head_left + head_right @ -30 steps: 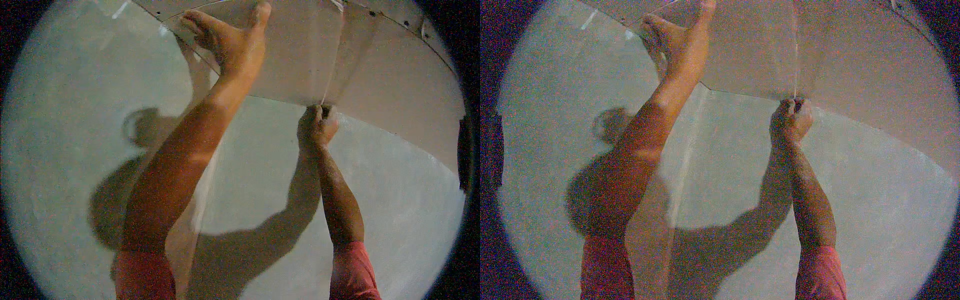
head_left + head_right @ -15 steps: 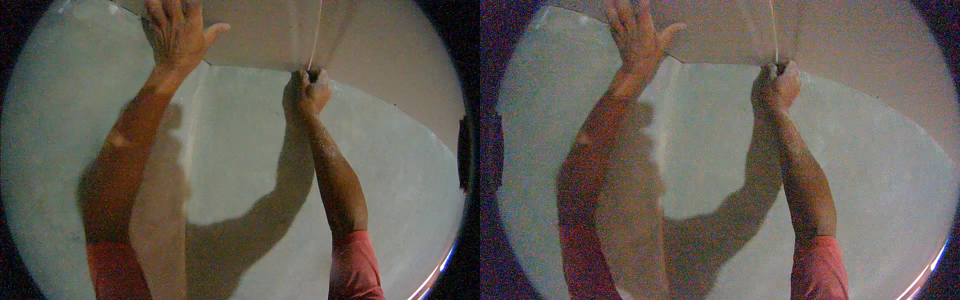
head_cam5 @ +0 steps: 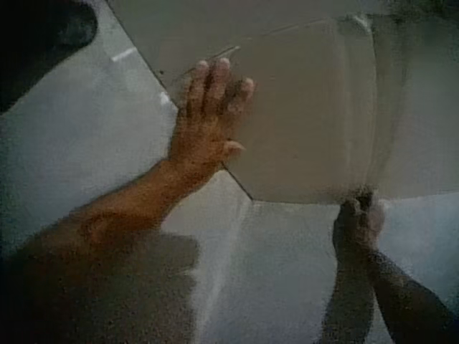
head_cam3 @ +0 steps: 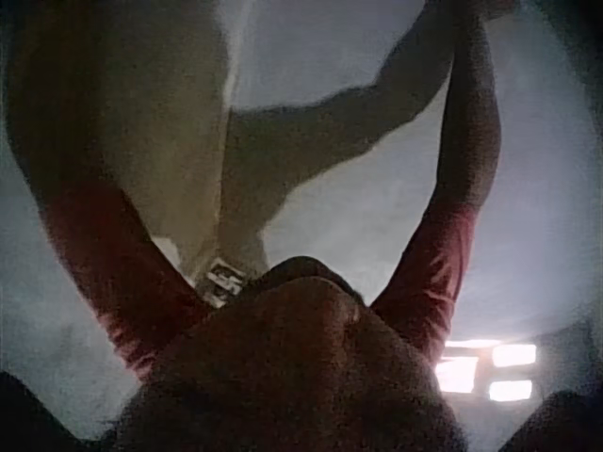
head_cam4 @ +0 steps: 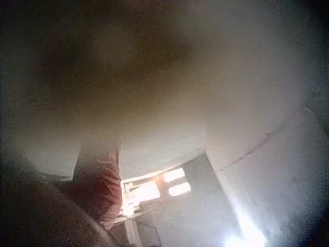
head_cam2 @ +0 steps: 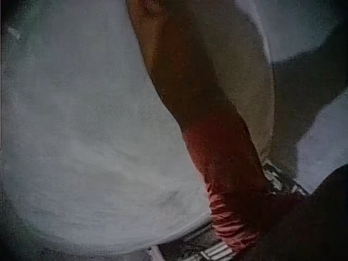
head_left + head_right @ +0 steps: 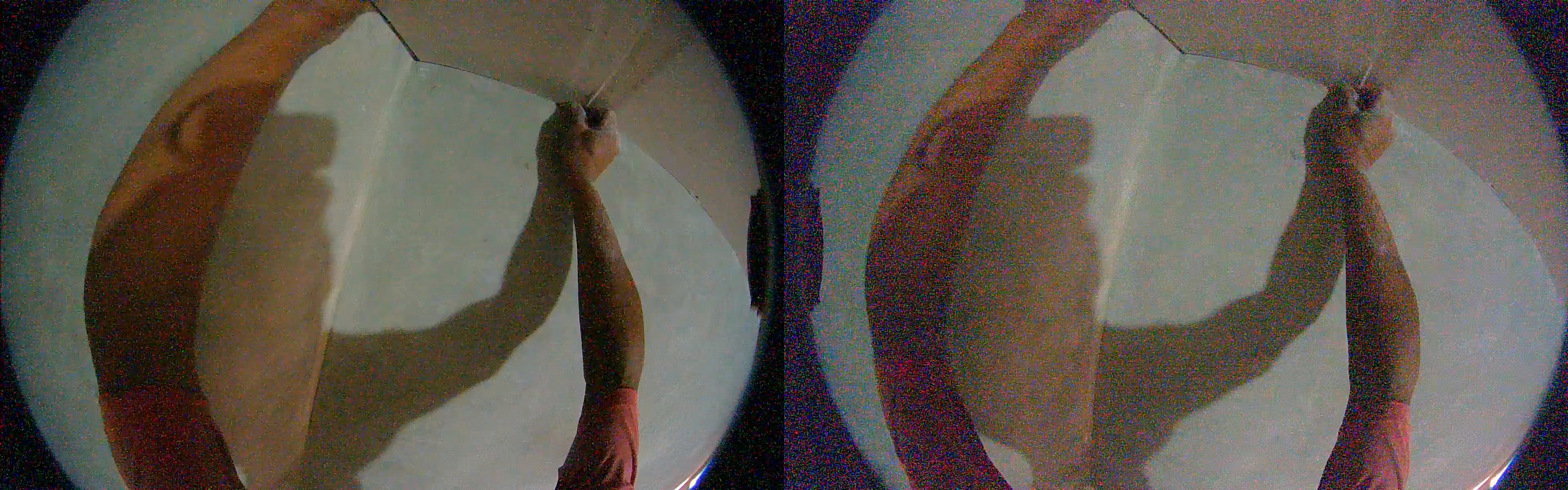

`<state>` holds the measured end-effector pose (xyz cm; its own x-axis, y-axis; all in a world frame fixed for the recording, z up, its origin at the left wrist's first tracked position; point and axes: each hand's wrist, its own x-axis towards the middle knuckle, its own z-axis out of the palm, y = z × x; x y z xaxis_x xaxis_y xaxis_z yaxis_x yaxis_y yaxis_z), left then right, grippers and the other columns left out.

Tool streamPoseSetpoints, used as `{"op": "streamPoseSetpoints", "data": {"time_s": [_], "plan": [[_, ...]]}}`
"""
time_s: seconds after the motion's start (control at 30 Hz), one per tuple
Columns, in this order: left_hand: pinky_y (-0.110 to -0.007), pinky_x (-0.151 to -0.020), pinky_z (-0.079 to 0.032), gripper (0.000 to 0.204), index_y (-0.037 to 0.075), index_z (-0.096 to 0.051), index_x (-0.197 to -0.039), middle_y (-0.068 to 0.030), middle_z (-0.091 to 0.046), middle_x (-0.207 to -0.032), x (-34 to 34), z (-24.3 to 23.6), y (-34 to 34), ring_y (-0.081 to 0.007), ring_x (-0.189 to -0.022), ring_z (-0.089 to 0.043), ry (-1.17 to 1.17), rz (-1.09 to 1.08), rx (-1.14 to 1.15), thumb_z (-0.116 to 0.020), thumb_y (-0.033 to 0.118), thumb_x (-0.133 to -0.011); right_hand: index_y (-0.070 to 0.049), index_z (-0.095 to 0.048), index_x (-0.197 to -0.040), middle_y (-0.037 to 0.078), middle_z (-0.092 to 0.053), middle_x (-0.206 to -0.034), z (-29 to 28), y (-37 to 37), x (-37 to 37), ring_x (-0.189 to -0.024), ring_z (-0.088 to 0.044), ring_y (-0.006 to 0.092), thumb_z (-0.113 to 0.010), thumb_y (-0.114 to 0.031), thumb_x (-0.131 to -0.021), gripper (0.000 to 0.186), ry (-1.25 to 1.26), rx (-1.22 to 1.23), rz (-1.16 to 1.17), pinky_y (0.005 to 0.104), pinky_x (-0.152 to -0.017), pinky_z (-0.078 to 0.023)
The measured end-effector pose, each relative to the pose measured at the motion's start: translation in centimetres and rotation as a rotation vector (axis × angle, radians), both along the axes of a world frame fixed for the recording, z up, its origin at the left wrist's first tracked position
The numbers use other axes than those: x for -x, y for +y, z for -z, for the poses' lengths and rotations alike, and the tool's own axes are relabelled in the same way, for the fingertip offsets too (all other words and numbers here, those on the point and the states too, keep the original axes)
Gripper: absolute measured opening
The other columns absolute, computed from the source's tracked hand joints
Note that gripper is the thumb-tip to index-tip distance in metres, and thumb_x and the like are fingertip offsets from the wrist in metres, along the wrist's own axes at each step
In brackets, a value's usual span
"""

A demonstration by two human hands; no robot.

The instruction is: The person fits a white ceiling tile into a corner frame, removes it to trim the edge with a utility knife, and then reinstalls the trimmed tile back into the ceiling frame.

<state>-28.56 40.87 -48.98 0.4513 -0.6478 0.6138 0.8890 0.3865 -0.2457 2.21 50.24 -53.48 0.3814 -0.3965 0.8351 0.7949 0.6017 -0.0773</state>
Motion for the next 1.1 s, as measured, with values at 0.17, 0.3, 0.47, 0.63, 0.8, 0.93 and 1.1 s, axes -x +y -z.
{"op": "streamPoseSetpoints", "data": {"time_s": [0.17,0.3,0.47,0.63,0.8,0.93,1.1], "plan": [[-0.058,-0.115,-0.015,0.119,0.021,-0.008,-0.154,-0.0208,-0.001,-0.158,-4.1,0.3,-2.0,-0.0493,-0.142,-0.005,-0.018,0.024,-0.037,-0.083,0.044,-0.064,-0.001,-0.060,-0.088,0.018,-0.066,-0.084,0.0,-1.3,-3.5,-0.079,-0.063,0.0309,-0.066,-0.029,-0.081,0.030,-0.075,-0.022,-0.067,0.0401,-0.072,-0.049],[-0.060,-0.113,-0.021,0.118,0.022,-0.013,-0.154,-0.0228,-0.006,-0.156,-9.6,1.3,-0.7,-0.0514,-0.140,-0.011,0.055,0.284,-0.133,-0.085,0.043,-0.063,0.001,-0.058,-0.089,0.019,-0.064,-0.086,-0.2,-0.7,-6.7,-0.082,-0.061,0.0291,-0.065,-0.027,-0.081,0.030,-0.033,-0.020,-0.099,0.0384,-0.076,-0.048],[-0.055,-0.116,0.001,0.128,-0.003,0.001,-0.149,-0.0339,0.008,-0.153,-17.2,2.0,0.5,-0.0502,-0.142,0.006,-0.229,0.758,0.113,-0.085,0.038,-0.065,0.001,-0.057,-0.089,0.014,-0.060,-0.083,-0.9,-1.9,-9.3,-0.078,-0.057,0.0248,-0.063,-0.022,-0.078,0.026,-0.095,-0.060,-0.238,0.0367,-0.077,-0.046],[-0.055,-0.116,0.001,0.134,0.001,0.003,-0.151,-0.0322,0.007,-0.154,-14.7,1.3,1.9,-0.0475,-0.143,0.005,-0.282,1.299,0.119,-0.088,0.040,-0.060,0.001,-0.059,-0.094,0.012,-0.061,-0.086,0.2,-3.3,-4.4,-0.081,-0.058,0.0239,-0.064,-0.016,-0.079,0.023,-0.074,0.006,-0.301,0.0350,-0.079,-0.047],[-0.055,-0.116,0.000,0.134,-0.001,0.006,-0.150,-0.0320,0.006,-0.154,-13.9,1.9,0.0,-0.0456,-0.144,0.007,-0.255,1.556,0.218,-0.086,0.043,-0.063,0.000,-0.061,-0.101,0.015,-0.064,-0.093,0.0,-2.7,-4.4,-0.086,-0.061,0.0238,-0.064,-0.018,-0.081,0.027,-0.079,0.023,-0.287,0.0363,-0.080,-0.048],[-0.055,-0.115,-0.001,0.133,-0.002,0.007,-0.149,-0.0321,0.002,-0.153,-12.9,1.6,-0.5,-0.0452,-0.144,0.004,-0.272,1.564,0.208,-0.084,0.044,-0.065,-0.001,-0.061,-0.102,0.013,-0.064,-0.091,-0.2,-2.2,-3.3,-0.084,-0.060,0.0208,-0.062,-0.016,-0.082,0.025,-0.165,0.059,-0.477,0.0348,-0.078,-0.048],[-0.051,-0.116,-0.010,0.132,-0.004,0.006,-0.148,-0.0316,-0.010,-0.150,-11.9,1.4,1.8,-0.0452,-0.141,-0.010,-0.214,1.620,0.186,-0.084,0.047,-0.065,-0.001,-0.062,-0.098,0.014,-0.066,-0.089,-2.5,0.6,-3.6,-0.080,-0.062,0.0250,-0.060,-0.020,-0.084,0.023,-0.231,0.040,-0.583,0.0359,-0.077,-0.049]]}}
